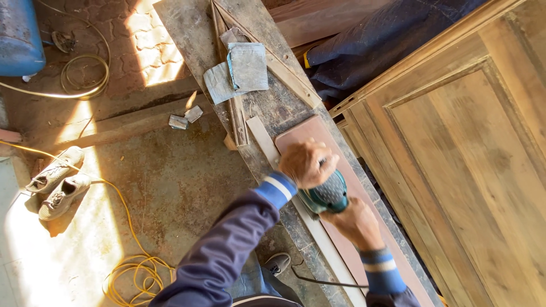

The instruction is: Sand a wooden board using an orbital power sander and manual sandpaper sheets.

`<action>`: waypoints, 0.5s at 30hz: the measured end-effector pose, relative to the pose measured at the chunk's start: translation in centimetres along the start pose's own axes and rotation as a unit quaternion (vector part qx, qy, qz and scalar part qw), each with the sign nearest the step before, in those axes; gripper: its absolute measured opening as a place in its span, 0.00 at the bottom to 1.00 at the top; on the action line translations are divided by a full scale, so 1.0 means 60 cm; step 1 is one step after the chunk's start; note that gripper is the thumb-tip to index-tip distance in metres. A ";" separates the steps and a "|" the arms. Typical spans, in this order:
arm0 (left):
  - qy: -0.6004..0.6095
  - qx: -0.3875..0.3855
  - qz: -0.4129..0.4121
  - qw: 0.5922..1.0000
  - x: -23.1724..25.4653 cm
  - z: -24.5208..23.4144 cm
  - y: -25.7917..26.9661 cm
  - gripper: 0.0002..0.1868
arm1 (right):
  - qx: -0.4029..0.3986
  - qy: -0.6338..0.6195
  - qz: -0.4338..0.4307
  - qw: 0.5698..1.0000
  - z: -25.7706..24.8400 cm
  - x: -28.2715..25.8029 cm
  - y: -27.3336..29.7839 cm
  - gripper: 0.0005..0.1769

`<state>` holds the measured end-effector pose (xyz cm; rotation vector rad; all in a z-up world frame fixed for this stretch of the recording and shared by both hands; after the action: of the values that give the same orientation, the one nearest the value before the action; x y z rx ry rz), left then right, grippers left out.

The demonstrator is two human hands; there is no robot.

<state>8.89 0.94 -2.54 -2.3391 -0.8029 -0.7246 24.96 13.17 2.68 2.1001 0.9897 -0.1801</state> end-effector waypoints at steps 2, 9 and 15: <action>0.002 0.015 0.016 1.000 0.056 0.021 0.021 0.21 | -0.006 -0.018 0.003 1.000 -0.002 0.056 0.031 0.22; 0.014 -0.052 0.034 0.998 0.253 0.133 0.110 0.22 | -0.065 -0.048 0.133 0.988 0.000 0.303 0.145 0.20; 0.056 -0.091 0.044 0.993 0.404 0.214 0.174 0.20 | -0.045 -0.053 0.108 0.992 0.037 0.596 0.204 0.27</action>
<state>36.18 11.29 0.55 -2.4529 -0.6017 -0.9150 58.49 28.05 -6.77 2.0738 0.6903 -0.1333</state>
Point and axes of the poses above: each hand's wrist, its own y-axis away from the middle knuckle, its own z-axis out of the palm, x = y × z, the point moved 1 cm from there along -y, towards the middle knuckle, and after that the axes turned 8 degrees about -y, right-handed, at the moved point
